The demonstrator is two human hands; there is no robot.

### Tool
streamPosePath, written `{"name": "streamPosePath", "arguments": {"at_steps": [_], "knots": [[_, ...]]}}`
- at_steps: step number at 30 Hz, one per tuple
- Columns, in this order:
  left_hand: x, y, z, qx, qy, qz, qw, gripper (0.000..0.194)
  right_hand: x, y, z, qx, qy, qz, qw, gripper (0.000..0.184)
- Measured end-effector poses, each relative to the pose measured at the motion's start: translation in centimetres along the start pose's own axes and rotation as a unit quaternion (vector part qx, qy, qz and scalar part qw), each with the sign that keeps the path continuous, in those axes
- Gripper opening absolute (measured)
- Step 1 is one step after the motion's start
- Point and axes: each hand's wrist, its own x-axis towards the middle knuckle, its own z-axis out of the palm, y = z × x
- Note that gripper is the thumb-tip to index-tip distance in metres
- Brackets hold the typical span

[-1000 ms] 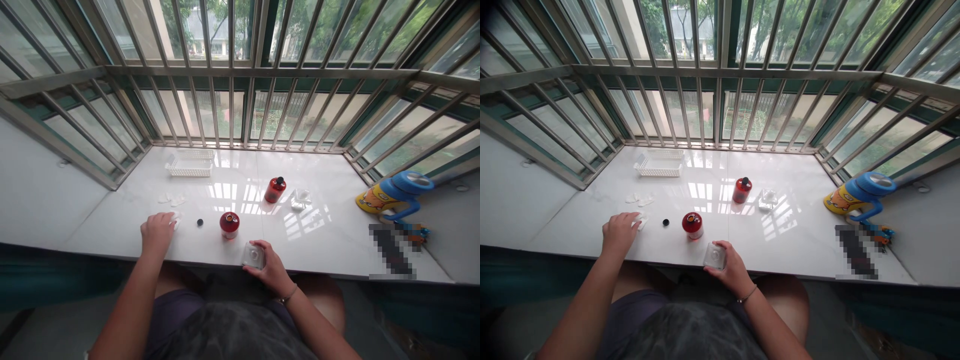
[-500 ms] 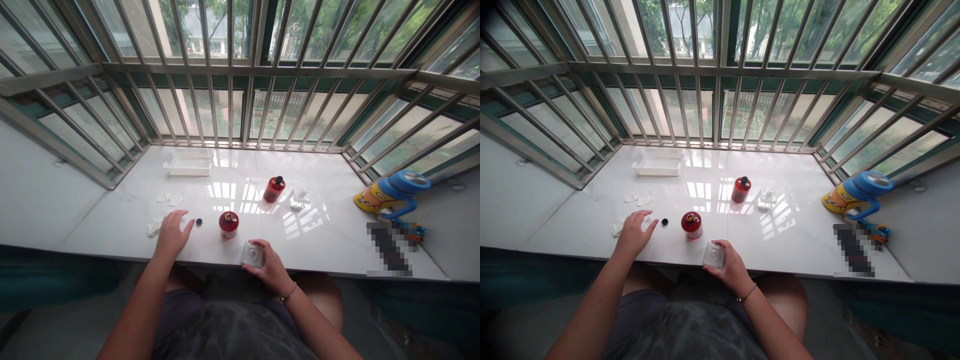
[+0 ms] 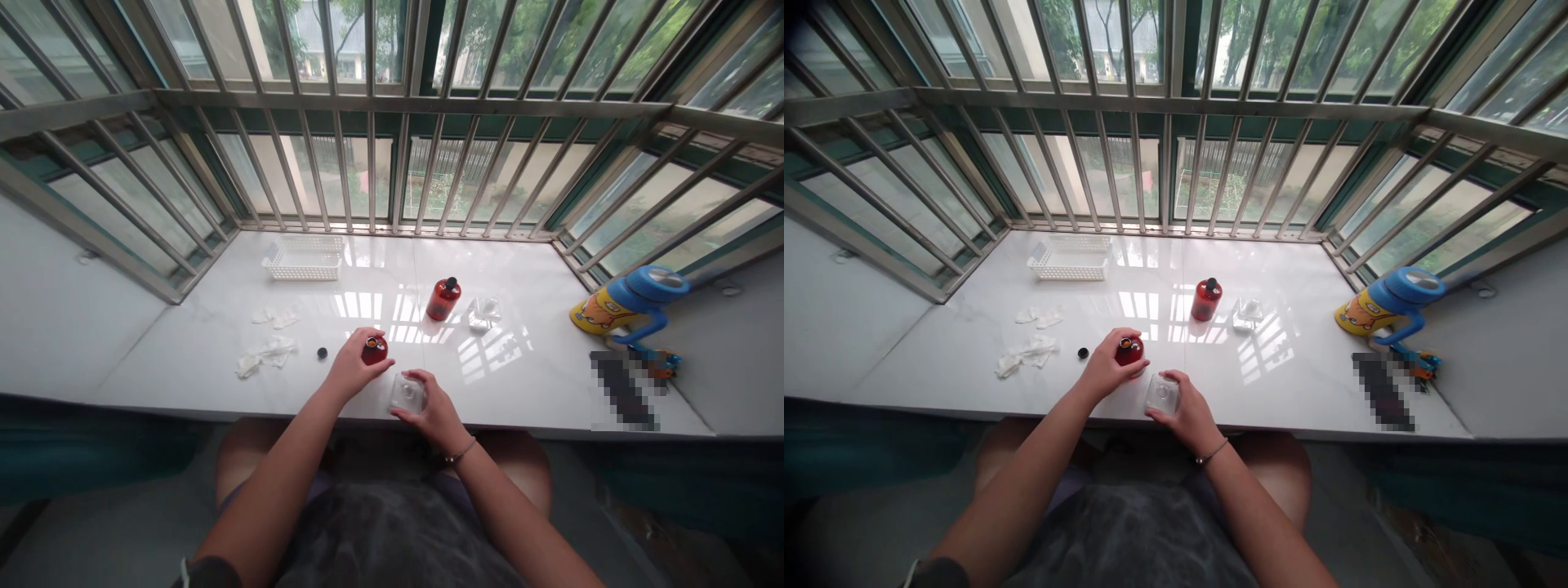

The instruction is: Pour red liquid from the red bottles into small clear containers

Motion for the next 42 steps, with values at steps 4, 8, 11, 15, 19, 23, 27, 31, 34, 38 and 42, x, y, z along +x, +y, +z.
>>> {"name": "streamPosePath", "arguments": {"at_steps": [4, 8, 11, 15, 19, 23, 27, 31, 34, 38, 42], "knots": [[-0.2, 0.1, 1.2, 0.003, 0.050, -0.007, 0.999, 0.043, 1.4, 0.6, -0.5, -0.009, 0.009, -0.006, 1.000, 0.080], [-0.6, 0.1, 2.0, 0.032, 0.091, -0.006, 0.995, 0.043, 3.8, 1.5, -1.6, -0.024, 0.024, -0.013, 0.999, 0.085], [-0.8, 0.0, 2.3, 0.049, 0.108, -0.007, 0.993, 0.043, 5.5, 1.9, -2.5, -0.034, 0.026, -0.025, 0.999, 0.085], [-0.8, -0.2, 2.5, 0.061, 0.116, 0.000, 0.991, 0.043, 7.0, 2.3, -3.3, -0.048, 0.028, -0.038, 0.998, 0.084], [-0.7, -0.3, 2.5, 0.065, 0.114, 0.006, 0.991, 0.045, 7.6, 2.7, -3.7, -0.069, 0.035, -0.038, 0.996, 0.087], [-0.6, -0.3, 2.6, 0.068, 0.123, 0.007, 0.990, 0.044, 7.8, 2.8, -3.9, -0.087, 0.028, -0.043, 0.995, 0.092], [-0.5, -0.5, 2.8, 0.069, 0.131, 0.009, 0.989, 0.044, 7.9, 2.8, -3.9, -0.101, 0.026, -0.056, 0.993, 0.095], [-0.6, -0.7, 2.9, 0.068, 0.134, 0.015, 0.989, 0.045, 7.9, 2.7, -4.4, -0.116, 0.041, -0.084, 0.989, 0.103], [-0.7, -0.9, 2.9, 0.067, 0.134, 0.015, 0.989, 0.045, 6.4, 2.6, -5.3, -0.124, 0.050, -0.113, 0.985, 0.110], [-0.7, -0.9, 2.9, 0.062, 0.132, 0.021, 0.989, 0.046, 0.0, 3.1, -6.2, -0.137, 0.120, -0.106, 0.978, 0.068], [-0.7, -0.9, 2.9, 0.057, 0.134, 0.025, 0.989, 0.046, -8.8, 4.0, -4.7, -0.154, 0.088, -0.045, 0.983, 0.026]]}}
